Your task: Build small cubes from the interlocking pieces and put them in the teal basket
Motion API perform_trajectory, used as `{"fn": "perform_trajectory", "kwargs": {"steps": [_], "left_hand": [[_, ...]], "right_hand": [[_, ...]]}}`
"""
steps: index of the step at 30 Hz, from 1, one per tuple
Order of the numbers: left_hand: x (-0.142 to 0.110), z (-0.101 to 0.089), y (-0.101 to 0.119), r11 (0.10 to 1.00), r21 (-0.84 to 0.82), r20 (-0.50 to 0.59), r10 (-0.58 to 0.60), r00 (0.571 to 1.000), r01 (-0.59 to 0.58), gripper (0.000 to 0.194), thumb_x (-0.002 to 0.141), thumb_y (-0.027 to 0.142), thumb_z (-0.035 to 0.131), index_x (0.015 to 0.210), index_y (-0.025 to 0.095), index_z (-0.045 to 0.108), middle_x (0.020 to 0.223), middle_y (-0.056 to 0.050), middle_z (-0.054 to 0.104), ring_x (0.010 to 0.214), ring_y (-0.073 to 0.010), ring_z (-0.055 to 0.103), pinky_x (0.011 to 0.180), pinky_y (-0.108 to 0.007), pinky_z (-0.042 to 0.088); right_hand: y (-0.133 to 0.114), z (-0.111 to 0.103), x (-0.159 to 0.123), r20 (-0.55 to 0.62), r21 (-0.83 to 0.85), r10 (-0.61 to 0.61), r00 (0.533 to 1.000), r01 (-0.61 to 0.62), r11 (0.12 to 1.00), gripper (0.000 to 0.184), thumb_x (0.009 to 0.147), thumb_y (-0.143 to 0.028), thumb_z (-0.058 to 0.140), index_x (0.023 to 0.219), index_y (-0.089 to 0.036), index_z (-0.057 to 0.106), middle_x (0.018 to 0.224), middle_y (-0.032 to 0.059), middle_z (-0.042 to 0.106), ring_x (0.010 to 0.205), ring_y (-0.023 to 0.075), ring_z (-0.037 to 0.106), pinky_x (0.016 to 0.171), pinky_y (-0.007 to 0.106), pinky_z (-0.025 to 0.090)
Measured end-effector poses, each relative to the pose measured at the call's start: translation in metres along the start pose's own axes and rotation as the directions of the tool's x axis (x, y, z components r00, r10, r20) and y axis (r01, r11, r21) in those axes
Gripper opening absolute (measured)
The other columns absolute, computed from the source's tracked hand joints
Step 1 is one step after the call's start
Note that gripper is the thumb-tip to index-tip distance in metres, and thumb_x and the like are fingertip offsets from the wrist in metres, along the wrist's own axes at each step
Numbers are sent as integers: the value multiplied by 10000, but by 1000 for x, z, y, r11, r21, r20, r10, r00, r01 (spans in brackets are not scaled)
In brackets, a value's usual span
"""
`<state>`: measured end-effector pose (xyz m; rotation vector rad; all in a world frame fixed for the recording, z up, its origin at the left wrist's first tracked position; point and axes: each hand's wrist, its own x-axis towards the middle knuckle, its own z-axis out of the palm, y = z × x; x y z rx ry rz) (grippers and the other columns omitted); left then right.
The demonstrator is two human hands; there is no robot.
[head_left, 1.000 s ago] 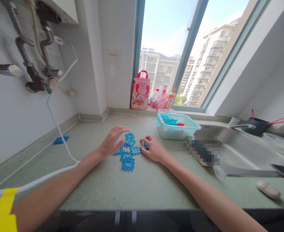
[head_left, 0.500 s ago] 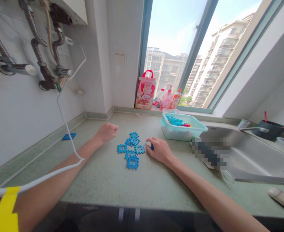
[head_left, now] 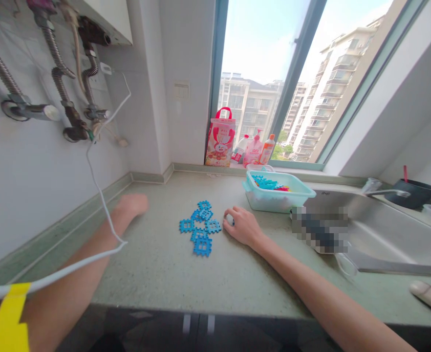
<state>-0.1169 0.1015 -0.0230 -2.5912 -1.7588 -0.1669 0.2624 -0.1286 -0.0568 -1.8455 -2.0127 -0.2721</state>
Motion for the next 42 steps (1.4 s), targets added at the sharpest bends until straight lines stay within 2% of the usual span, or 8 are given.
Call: {"fn": "perform_trajectory", "kwargs": {"steps": [3, 8, 15, 21, 26, 31, 36, 42], "left_hand": [[0, 10, 44, 980, -38, -33, 193, 981, -194, 367, 893, 403, 610, 1140, 206, 797, 1141, -179, 772, 1079, -368, 713, 980, -493, 531], [-7, 18, 90, 773, -363, -131, 510, 850, -520, 285, 871, 436, 646, 1016, 264, 822, 1077, -42, 772, 1019, -232, 713, 970, -328, 534], [-16, 4, 85, 633, -616, -134, 502, 854, -468, 486, 740, 361, 776, 1200, 206, 748, 1263, -102, 688, 1052, -239, 706, 849, -327, 595], [-36, -15, 97, 565, -650, 30, 688, 725, -509, 594, 744, 391, 837, 1306, 260, 698, 1292, -66, 705, 1097, -240, 679, 919, -331, 555], [-41, -4, 105, 675, -539, 103, 646, 756, -503, 713, 578, 501, 946, 1204, 246, 719, 1162, -45, 727, 1002, -253, 675, 826, -316, 532], [-32, 3, 100, 697, -526, 121, 629, 768, -488, 598, 662, 524, 877, 1171, 232, 761, 1007, -23, 745, 879, -222, 671, 759, -297, 518], [-22, 10, 90, 722, -460, 15, 589, 808, -517, 528, 697, 356, 780, 1205, 213, 760, 1029, -43, 753, 892, -223, 688, 814, -313, 533], [-22, 25, 98, 706, -406, -195, 554, 809, -581, 352, 725, 280, 690, 1062, 182, 719, 1072, -75, 706, 951, -239, 673, 882, -340, 544]], "right_hand": [[1, -1, -1, 4, 45, -23, 1000, 23, 999, 258, 952, -272, 577, 1158, -227, 726, 1066, 60, 693, 767, 183, 645, 754, 307, 456], [-5, -2, 2, -9, 185, -264, 965, 261, 947, 314, 961, -320, 619, 1256, -244, 696, 1167, 72, 691, 888, 194, 691, 842, 299, 500], [-6, 3, 10, 71, 279, -286, 956, 256, 926, 393, 949, -539, 713, 1228, -262, 718, 1178, 75, 720, 957, 224, 721, 891, 334, 527], [12, 2, 15, 89, 203, -146, 985, 126, 971, 401, 912, -556, 731, 1162, -243, 743, 1091, 61, 725, 948, 230, 716, 850, 326, 508], [11, 2, 15, 36, 110, -67, 997, 62, 992, 373, 860, -531, 749, 1036, -206, 701, 1027, 67, 718, 925, 230, 690, 802, 308, 481], [11, 8, 22, 18, 160, -7, 1000, 4, 987, 390, 885, -439, 696, 1185, -197, 636, 975, 60, 737, 842, 221, 676, 781, 312, 467], [6, 15, 44, -51, 315, -129, 990, 138, 939, 317, 914, -306, 641, 1212, -200, 633, 1149, 71, 719, 961, 204, 669, 890, 306, 470], [-12, 22, 59, 60, 302, -281, 958, 251, 920, 517, 911, -569, 728, 1299, -233, 662, 1133, 62, 666, 935, 203, 660, 878, 316, 482]]}}
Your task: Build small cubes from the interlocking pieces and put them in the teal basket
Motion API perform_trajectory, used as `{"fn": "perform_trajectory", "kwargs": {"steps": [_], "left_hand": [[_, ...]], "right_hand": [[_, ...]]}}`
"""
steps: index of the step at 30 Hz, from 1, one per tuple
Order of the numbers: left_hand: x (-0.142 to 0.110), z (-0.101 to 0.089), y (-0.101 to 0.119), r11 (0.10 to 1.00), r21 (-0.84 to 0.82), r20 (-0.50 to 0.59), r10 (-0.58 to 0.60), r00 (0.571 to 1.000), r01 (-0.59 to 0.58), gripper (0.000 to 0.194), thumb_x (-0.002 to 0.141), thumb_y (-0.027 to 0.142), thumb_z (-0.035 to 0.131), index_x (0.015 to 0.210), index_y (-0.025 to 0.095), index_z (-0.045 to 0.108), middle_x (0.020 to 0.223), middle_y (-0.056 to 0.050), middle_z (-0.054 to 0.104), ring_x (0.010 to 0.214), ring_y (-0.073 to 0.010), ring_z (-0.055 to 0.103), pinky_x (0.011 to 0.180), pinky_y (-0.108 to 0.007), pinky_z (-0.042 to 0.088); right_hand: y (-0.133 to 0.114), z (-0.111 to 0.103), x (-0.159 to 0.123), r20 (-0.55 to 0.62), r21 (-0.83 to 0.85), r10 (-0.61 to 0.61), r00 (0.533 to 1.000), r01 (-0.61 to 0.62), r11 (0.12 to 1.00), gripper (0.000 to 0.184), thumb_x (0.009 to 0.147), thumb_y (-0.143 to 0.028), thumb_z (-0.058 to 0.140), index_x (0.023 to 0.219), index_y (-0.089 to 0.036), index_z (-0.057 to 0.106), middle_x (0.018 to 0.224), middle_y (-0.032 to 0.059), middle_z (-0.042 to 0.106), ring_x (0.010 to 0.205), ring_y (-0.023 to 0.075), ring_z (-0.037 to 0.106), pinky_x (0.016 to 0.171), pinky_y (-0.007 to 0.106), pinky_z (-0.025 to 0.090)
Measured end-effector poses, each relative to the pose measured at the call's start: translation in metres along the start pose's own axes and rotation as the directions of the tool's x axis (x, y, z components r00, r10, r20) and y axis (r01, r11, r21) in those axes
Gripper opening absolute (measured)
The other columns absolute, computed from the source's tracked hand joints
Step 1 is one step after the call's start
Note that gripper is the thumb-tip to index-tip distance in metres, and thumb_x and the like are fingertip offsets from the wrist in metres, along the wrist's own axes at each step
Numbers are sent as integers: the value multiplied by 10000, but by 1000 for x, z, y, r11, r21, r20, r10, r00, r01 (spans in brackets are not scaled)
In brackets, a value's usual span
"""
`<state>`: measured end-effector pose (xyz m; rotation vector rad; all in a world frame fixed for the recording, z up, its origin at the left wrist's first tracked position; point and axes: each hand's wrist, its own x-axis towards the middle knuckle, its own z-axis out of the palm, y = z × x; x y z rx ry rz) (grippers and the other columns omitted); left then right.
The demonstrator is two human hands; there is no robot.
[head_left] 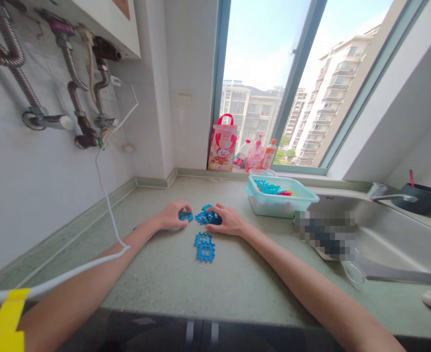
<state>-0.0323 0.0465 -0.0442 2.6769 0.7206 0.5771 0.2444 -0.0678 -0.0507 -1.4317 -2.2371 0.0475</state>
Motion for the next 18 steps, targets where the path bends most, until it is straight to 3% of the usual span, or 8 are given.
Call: {"fn": "perform_trajectory", "kwargs": {"steps": [4, 10, 14, 18], "left_hand": [[3, 9, 5, 995, 52, -19, 88, 996, -87, 433, 750, 233, 662, 1181, 200, 694, 1189, -90, 672, 1123, -274, 647, 1038, -374, 508], [4, 6, 9, 995, 41, 2, 95, 995, -95, 482, 767, 239, 665, 1247, 200, 677, 1174, -95, 663, 1107, -274, 642, 1049, -389, 506], [4, 5, 9, 994, 39, 2, 101, 995, -101, 472, 780, 258, 667, 1247, 196, 681, 1184, -101, 662, 1121, -278, 639, 1051, -393, 505], [4, 8, 5, 994, 48, 0, 103, 995, -103, 468, 792, 273, 681, 1253, 195, 682, 1224, -107, 663, 1154, -285, 635, 1074, -397, 493]], "right_hand": [[-2, 2, -2, -20, -49, 40, 999, -41, 998, 434, 886, -514, 759, 1199, -221, 687, 1188, 76, 648, 931, 204, 666, 861, 321, 493], [-4, -1, -4, -20, -41, 24, 1000, -25, 999, 477, 850, -438, 768, 1255, -213, 655, 1086, 55, 689, 923, 212, 664, 860, 320, 498], [-4, -3, -5, -43, -108, -6, 999, 2, 994, 311, 869, -452, 731, 1038, -195, 686, 991, 46, 646, 826, 186, 623, 780, 294, 477], [-5, -4, -5, -58, -125, -5, 998, -2, 992, 270, 872, -432, 719, 980, -195, 646, 896, 28, 655, 774, 176, 589, 735, 281, 440]]}}
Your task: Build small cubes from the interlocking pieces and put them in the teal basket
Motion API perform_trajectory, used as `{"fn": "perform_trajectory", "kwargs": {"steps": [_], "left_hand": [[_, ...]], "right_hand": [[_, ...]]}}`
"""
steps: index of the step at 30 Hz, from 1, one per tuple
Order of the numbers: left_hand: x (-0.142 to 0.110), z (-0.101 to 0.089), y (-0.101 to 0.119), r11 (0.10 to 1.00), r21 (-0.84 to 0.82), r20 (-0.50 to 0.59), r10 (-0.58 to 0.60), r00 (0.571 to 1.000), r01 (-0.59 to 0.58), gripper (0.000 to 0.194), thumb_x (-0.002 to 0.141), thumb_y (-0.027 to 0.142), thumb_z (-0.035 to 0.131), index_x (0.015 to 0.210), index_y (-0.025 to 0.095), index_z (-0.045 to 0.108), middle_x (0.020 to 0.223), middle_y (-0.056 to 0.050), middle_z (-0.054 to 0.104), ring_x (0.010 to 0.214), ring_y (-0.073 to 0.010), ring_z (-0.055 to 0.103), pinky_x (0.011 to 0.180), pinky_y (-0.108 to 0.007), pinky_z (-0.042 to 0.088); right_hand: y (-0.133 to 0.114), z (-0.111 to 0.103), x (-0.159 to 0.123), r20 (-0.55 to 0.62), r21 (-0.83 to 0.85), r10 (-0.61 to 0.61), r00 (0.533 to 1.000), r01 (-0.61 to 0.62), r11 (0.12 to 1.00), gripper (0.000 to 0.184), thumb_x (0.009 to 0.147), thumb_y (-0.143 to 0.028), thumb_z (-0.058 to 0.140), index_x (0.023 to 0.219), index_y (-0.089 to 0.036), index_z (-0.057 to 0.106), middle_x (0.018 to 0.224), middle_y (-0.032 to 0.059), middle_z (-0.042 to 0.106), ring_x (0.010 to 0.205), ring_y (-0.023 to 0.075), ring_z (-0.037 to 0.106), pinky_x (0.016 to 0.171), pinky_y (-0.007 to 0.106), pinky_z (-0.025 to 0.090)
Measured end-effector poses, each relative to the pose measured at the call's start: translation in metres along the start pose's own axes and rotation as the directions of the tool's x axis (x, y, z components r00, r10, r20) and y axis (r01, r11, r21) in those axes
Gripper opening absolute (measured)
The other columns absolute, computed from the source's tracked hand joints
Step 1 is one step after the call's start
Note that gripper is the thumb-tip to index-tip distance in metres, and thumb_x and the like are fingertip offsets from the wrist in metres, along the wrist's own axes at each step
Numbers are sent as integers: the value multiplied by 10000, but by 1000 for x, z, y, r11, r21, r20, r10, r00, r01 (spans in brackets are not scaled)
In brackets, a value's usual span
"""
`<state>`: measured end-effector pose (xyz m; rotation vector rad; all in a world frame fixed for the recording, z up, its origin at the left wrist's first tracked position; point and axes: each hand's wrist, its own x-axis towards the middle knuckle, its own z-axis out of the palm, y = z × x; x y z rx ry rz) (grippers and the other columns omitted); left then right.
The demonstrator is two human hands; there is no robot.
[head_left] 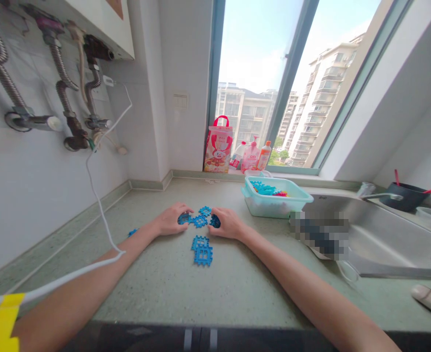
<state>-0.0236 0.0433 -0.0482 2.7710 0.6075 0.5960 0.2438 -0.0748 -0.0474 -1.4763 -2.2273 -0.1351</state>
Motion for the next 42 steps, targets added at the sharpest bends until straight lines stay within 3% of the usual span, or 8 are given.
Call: {"fn": "perform_trajectory", "kwargs": {"steps": [8, 13, 20, 24, 29, 32, 38, 42], "left_hand": [[1, -4, 5, 1000, 8, 16, 7, 1000, -7, 482, 809, 316, 694, 1276, 195, 685, 1221, -113, 676, 1136, -284, 642, 1058, -395, 495], [0, -16, -2, 1000, -27, 93, -8, 996, 11, 540, 910, 496, 664, 1358, 195, 656, 1240, -117, 691, 1138, -278, 658, 1043, -381, 493], [-9, -18, -36, 984, 14, 36, -180, 983, 180, 674, 1004, 703, 469, 1428, 204, 629, 1465, -144, 606, 1368, -316, 552, 1184, -437, 382], [-8, -14, -41, 978, 19, 31, -208, 978, 208, 682, 1017, 733, 412, 1424, 235, 639, 1475, -124, 601, 1369, -297, 551, 1188, -425, 370], [-6, -15, -41, 972, 10, 37, -235, 971, 234, 694, 1035, 734, 347, 1410, 236, 650, 1467, -112, 601, 1369, -288, 543, 1193, -429, 358], [-6, -13, -45, 975, -5, 35, -222, 974, 223, 691, 1049, 726, 310, 1416, 251, 651, 1461, -100, 602, 1357, -283, 551, 1193, -429, 359], [-4, -7, -54, 980, -21, 2, -197, 980, 197, 717, 1050, 729, 282, 1384, 238, 684, 1411, -110, 643, 1331, -306, 570, 1175, -455, 381], [-2, -6, -49, 973, -66, -27, -224, 974, 221, 735, 1037, 746, 282, 1346, 233, 709, 1394, -116, 668, 1321, -328, 578, 1169, -507, 387]], "right_hand": [[-4, -7, -2, 17, -108, -77, 997, 79, 991, 173, 870, -375, 648, 915, -209, 660, 847, 30, 686, 737, 171, 586, 687, 272, 383], [14, -81, 13, -282, -328, -77, 956, -21, 945, 193, 877, -386, 600, 930, -209, 656, 888, 73, 670, 860, 227, 615, 756, 302, 422], [117, -200, 11, -783, -109, 261, 564, -538, 836, 242, 893, -346, 556, 1015, -188, 692, 1024, 134, 701, 939, 274, 635, 853, 376, 479], [175, -206, -14, -611, 14, 614, 501, -768, 641, 336, 927, -440, 560, 1021, -192, 766, 956, 164, 739, 922, 329, 662, 831, 440, 493], [200, -193, -22, -145, -129, 747, 649, -760, 636, 300, 899, -418, 670, 845, -149, 792, 879, 165, 758, 801, 288, 699, 769, 409, 520], [187, -211, -21, -112, -107, 701, 704, -710, 696, 346, 929, -468, 674, 896, -154, 816, 957, 152, 782, 866, 283, 720, 812, 402, 535], [89, -261, -9, -671, -107, 226, 706, -393, 913, 375, 999, -526, 593, 1127, -233, 789, 1114, 92, 784, 995, 266, 716, 963, 453, 540], [18, -202, 4, -731, -134, -64, 680, -52, 990, 278, 1053, -333, 497, 1132, -227, 742, 1079, 63, 764, 997, 227, 713, 975, 425, 551]]}}
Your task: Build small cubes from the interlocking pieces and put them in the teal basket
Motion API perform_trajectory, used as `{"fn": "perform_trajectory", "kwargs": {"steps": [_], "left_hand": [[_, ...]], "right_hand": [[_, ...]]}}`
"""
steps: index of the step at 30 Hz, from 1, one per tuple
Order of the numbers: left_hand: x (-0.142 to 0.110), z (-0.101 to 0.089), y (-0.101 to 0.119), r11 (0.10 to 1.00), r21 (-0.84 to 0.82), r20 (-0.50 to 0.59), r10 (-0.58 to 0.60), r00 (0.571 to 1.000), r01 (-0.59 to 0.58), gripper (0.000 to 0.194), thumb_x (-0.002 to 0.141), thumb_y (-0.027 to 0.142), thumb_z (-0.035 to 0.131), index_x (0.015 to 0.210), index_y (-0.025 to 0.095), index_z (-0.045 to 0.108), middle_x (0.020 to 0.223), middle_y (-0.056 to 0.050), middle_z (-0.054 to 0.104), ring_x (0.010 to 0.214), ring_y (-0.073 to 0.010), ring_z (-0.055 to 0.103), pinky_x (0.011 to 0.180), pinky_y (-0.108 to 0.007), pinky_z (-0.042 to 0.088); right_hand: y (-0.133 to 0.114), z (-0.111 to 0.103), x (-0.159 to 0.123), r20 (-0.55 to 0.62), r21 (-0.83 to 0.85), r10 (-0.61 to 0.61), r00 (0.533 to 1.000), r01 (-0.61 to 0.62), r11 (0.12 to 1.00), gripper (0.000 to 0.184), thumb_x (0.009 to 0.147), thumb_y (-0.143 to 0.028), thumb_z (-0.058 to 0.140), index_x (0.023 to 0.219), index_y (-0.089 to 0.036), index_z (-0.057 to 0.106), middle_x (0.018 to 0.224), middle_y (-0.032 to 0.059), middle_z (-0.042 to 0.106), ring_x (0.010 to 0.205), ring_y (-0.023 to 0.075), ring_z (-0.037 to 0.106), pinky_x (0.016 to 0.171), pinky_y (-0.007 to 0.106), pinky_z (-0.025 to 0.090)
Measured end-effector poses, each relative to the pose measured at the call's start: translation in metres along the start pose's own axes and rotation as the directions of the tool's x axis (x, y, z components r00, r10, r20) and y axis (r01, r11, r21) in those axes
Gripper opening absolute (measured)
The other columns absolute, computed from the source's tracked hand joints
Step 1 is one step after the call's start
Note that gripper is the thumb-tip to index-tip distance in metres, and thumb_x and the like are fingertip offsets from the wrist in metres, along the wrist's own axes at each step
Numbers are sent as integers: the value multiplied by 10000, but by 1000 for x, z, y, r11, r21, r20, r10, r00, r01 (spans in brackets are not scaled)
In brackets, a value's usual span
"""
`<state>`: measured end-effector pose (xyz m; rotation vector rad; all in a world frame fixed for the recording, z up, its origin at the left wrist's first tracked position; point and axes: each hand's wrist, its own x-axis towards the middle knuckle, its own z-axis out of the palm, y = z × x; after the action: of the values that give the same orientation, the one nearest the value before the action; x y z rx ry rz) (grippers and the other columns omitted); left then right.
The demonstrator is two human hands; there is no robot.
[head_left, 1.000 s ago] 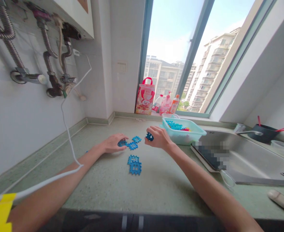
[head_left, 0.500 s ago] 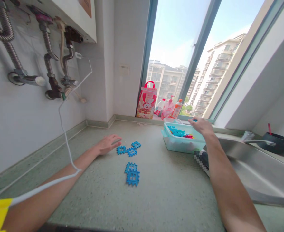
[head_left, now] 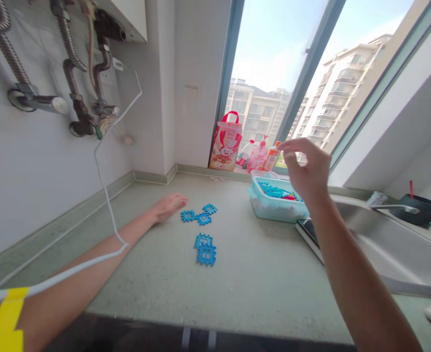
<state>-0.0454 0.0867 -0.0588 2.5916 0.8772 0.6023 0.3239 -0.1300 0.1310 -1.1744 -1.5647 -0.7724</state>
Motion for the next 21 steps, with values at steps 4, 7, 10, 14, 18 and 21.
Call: {"fn": "perform_trajectory", "kwargs": {"steps": [4, 7, 10, 14, 18, 21], "left_hand": [[-1, 7, 25, 968, -247, -79, -54, 995, 33, 785, 1032, 761, 253, 1281, 197, 739, 1340, -124, 715, 1284, -318, 617, 1176, -484, 394], [-1, 13, 51, 888, -459, -244, -105, 964, -19, 828, 1050, 734, 177, 1234, 164, 748, 1264, -125, 751, 1252, -297, 644, 1169, -465, 405], [-1, 8, 66, 862, -496, -346, -92, 934, -99, 824, 1063, 703, 154, 1160, 156, 763, 1145, -120, 780, 1143, -277, 682, 1084, -440, 468], [-7, -11, 58, 967, -239, -161, 52, 986, -90, 677, 1032, 708, 371, 1069, 175, 785, 915, -70, 770, 802, -216, 673, 838, -347, 528], [-12, -17, 42, 980, 61, 4, 188, 982, -188, 533, 972, 639, 590, 1262, 230, 769, 1191, -94, 742, 1049, -251, 681, 981, -354, 498], [-12, -10, 45, 959, 111, 98, 251, 963, -261, 539, 910, 629, 692, 1282, 246, 768, 1289, -102, 717, 1202, -281, 640, 1065, -371, 468]], "right_hand": [[-48, 68, -99, 548, 157, -227, 805, 167, 973, 519, 1019, -316, 570, 1528, -216, 535, 1553, 159, 553, 1346, 314, 591, 1129, 518, 473], [-53, 103, -159, 764, 223, -197, 614, 35, 974, 711, 1035, -327, 521, 1696, -237, 274, 1749, 158, 228, 1552, 331, 374, 1219, 542, 386], [-46, 118, -177, 834, 231, -169, 526, -53, 972, 732, 1043, -326, 491, 1715, -234, 216, 1763, 144, 165, 1616, 323, 229, 1276, 576, 278], [-40, 121, -170, 880, 210, -143, 454, -101, 972, 658, 1069, -426, 485, 1673, -202, 350, 1715, 146, 321, 1595, 325, 289, 1285, 576, 267], [-37, 109, -168, 830, 196, -116, 546, -91, 976, 661, 1041, -456, 564, 1620, -164, 438, 1581, 166, 525, 1467, 314, 473, 1245, 487, 362], [-32, 100, -169, 795, 93, -23, 606, -84, 992, 623, 1011, -403, 612, 1569, -147, 506, 1331, 169, 674, 1266, 313, 592, 1139, 467, 457]]}}
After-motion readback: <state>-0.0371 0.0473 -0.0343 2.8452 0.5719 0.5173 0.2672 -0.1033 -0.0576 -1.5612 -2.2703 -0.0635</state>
